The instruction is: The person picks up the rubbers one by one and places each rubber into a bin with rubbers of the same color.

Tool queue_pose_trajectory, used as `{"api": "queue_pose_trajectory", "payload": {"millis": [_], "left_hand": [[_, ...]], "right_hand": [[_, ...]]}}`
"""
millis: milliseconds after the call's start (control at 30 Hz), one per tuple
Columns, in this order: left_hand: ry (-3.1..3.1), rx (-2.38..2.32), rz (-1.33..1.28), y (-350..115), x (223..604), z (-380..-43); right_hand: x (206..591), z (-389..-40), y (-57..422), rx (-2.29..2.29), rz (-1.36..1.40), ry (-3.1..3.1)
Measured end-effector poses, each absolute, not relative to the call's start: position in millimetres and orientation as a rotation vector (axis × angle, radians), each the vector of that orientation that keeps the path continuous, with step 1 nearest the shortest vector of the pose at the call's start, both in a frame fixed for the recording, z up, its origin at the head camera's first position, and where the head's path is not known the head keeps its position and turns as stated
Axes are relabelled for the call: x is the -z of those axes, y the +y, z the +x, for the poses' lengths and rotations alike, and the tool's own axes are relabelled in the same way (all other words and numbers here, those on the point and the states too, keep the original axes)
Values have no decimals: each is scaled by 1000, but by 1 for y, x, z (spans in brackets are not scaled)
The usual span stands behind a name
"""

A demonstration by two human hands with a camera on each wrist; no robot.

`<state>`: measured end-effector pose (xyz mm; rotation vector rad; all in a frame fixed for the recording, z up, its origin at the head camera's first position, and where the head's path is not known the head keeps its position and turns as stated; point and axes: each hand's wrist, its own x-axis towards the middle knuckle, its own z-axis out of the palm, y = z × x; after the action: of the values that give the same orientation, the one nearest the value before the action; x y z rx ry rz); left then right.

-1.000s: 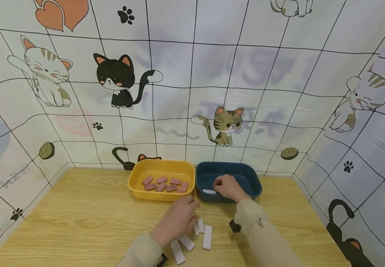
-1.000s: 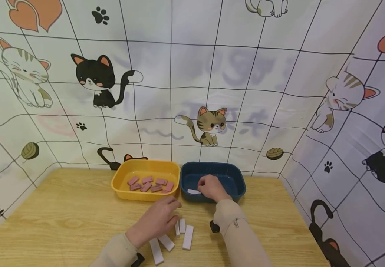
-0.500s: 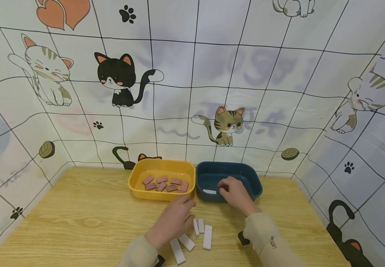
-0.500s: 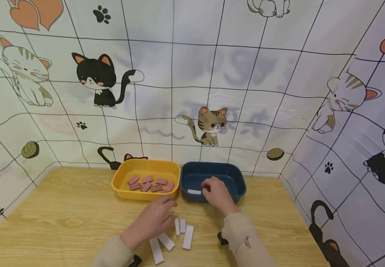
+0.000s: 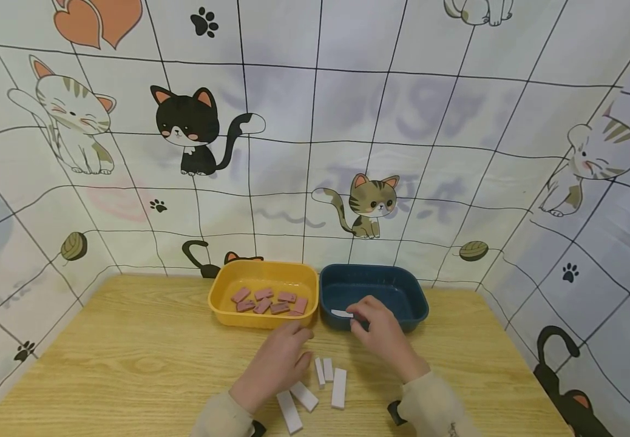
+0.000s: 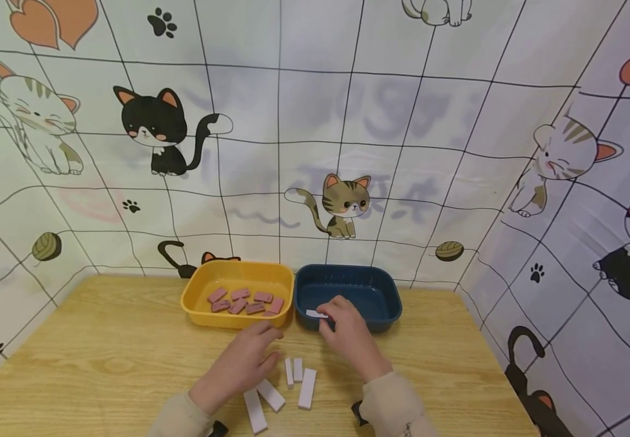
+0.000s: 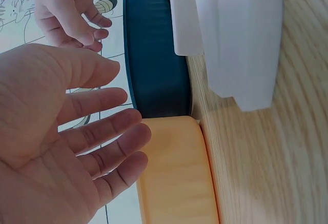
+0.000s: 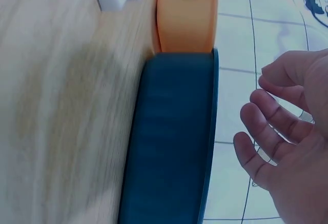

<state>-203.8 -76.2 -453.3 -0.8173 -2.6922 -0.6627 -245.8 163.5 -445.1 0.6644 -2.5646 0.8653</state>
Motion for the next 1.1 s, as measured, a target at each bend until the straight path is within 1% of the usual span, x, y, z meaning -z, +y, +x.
{"api": "queue_pose_trajectory", "payload": {"millis": [367, 700, 1100], "left_hand": [[-2677, 621, -805, -84, 455, -201], [-2719, 571, -826, -88, 457, -197], [-2786, 548, -835, -93, 461, -190]], "right_hand": [[454, -224, 152, -884, 899, -2567], [460, -213, 140, -906, 928, -2759], [470, -214, 132, -881, 1009, -2862]]}}
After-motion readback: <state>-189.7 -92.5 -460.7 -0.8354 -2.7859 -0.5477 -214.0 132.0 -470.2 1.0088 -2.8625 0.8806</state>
